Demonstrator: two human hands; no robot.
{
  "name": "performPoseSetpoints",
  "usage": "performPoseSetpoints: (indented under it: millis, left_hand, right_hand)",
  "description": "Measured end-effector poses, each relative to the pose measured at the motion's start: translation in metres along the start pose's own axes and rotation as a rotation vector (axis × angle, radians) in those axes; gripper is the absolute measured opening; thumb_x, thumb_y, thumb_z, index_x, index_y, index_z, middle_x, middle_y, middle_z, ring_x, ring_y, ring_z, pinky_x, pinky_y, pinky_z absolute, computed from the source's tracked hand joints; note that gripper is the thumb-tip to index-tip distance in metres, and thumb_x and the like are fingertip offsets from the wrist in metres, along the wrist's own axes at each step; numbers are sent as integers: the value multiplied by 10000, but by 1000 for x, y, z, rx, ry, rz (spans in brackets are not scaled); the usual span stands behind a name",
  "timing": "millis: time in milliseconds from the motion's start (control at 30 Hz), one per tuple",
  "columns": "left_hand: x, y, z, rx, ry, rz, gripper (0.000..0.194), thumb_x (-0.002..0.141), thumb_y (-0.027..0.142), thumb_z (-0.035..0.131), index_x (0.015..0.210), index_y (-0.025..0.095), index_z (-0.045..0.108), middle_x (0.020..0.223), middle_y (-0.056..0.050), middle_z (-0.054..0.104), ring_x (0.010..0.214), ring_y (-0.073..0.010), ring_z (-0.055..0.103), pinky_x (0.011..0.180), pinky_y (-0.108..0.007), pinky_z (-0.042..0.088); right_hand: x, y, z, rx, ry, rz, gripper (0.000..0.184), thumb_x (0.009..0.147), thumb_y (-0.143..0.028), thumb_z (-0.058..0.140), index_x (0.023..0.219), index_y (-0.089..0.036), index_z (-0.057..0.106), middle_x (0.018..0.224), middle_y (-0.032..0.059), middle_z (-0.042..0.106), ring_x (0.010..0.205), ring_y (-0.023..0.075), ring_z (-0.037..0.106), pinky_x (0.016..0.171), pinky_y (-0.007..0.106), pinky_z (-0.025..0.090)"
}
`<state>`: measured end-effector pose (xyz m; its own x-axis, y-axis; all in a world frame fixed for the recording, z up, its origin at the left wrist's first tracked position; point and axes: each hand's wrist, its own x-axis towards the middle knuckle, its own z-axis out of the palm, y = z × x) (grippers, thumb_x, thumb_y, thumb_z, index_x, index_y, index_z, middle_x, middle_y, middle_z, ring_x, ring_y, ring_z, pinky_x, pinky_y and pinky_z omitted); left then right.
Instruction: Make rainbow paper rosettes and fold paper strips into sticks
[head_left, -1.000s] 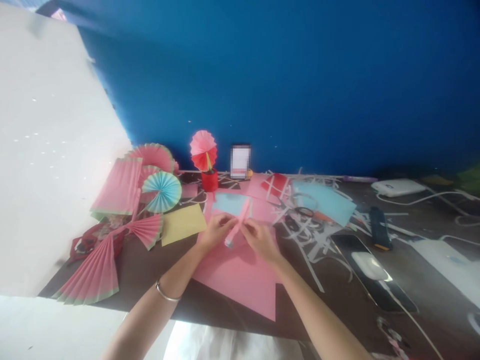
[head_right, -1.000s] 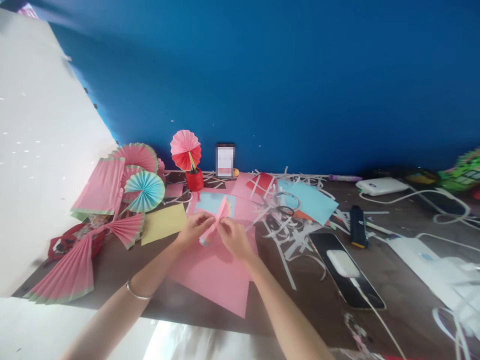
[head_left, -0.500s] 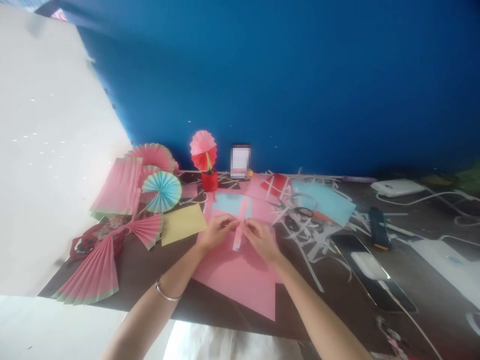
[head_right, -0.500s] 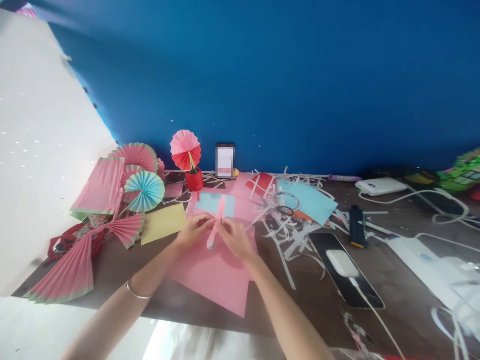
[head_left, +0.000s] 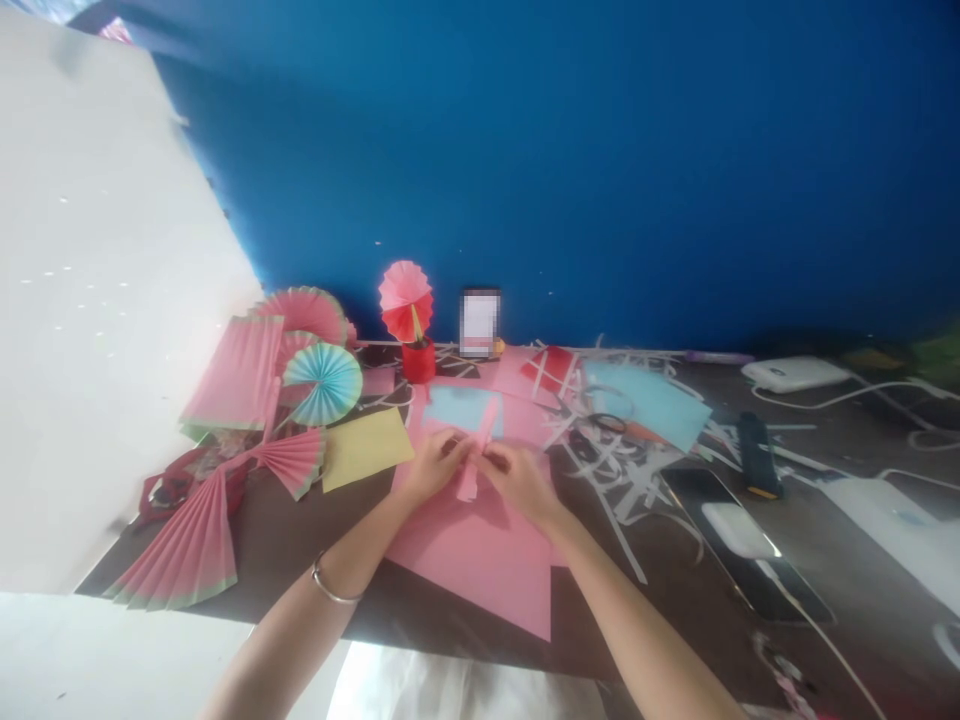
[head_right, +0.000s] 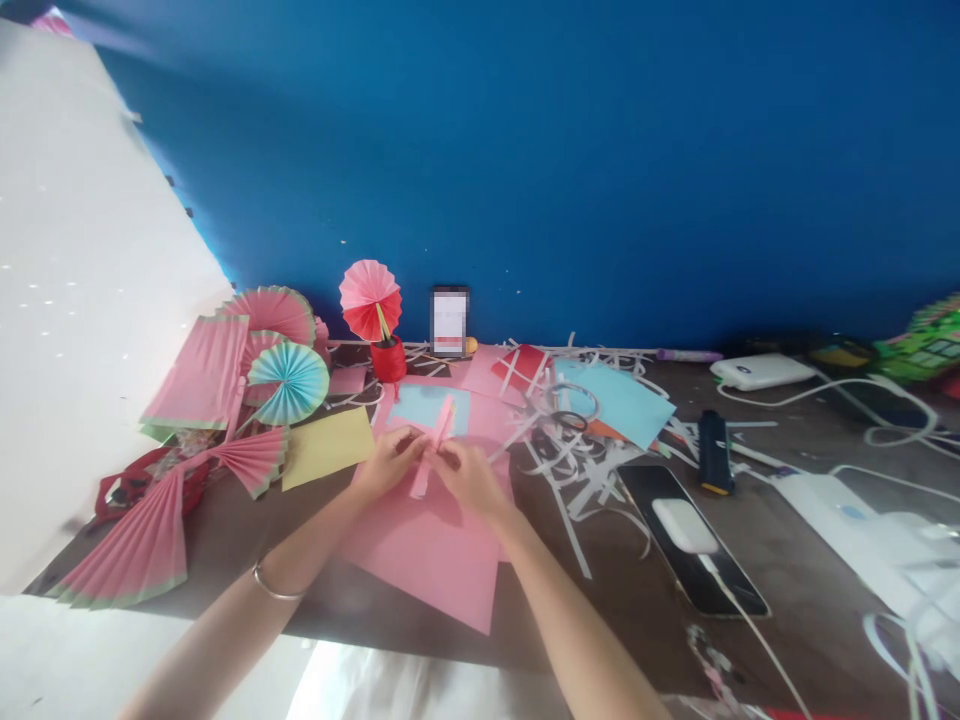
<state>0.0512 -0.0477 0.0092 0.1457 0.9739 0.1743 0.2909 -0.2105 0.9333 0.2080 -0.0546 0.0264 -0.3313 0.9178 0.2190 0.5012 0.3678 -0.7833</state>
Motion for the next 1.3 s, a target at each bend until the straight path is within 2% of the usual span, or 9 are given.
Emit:
performPoseSetpoints:
  millis: [167, 300, 433, 733, 1100, 1300]
  left_hand:
    - [-1, 6, 0, -5, -33, 36, 317, 840, 448, 414, 697, 171, 469, 660, 11, 511, 637, -116, 482, 619, -244, 390]
    - [0, 2, -3, -77, -99, 8, 336, 838, 480, 411, 720, 169, 462, 660, 19, 477, 647, -114, 467, 633, -248, 376]
    - [3, -10, -3, -186, -115, -62, 367, 821, 526, 425, 730, 172, 456, 653, 18, 499, 615, -110, 479, 589, -244, 380]
    - [2, -7, 0, -351, -113, -119, 394, 773, 567, 493, 720, 178, 458, 636, 4, 547, 548, -95, 511, 526, -235, 404]
    - [0, -5, 3, -388, -101, -129, 381, 786, 551, 488, 721, 179, 442, 636, -1, 557, 554, -109, 535, 526, -249, 424]
    - [-1, -5, 2, -352, -123, -115, 371, 799, 552, 465, 732, 188, 452, 655, -4, 562, 550, -111, 522, 508, -249, 409]
  right_hand:
    - [1, 0, -3, -44, -2, -69, 346, 853, -338, 386, 537, -201, 352, 509, -35, 401, 501, 111, 397, 486, 230, 289]
    - [0, -1, -4, -68, 42, -91, 305, 865, -331, 390, 597, -199, 452, 551, -20, 496, 533, 122, 461, 504, 230, 332]
    - [-2, -2, -5, -56, 130, -137, 181, 842, -318, 453, 776, -195, 569, 667, 8, 589, 574, 132, 519, 549, 239, 395]
    - [-6, 0, -3, -132, 202, -248, 158, 858, -287, 451, 795, -206, 571, 696, 28, 589, 606, 143, 524, 596, 267, 420]
    - [-6, 1, 3, -69, 176, -228, 138, 881, -257, 426, 792, -196, 510, 723, 18, 557, 631, 133, 509, 608, 261, 407]
    - [-5, -2, 3, -111, 237, -168, 139, 867, -251, 417, 764, -200, 495, 701, 15, 541, 624, 138, 500, 592, 263, 395]
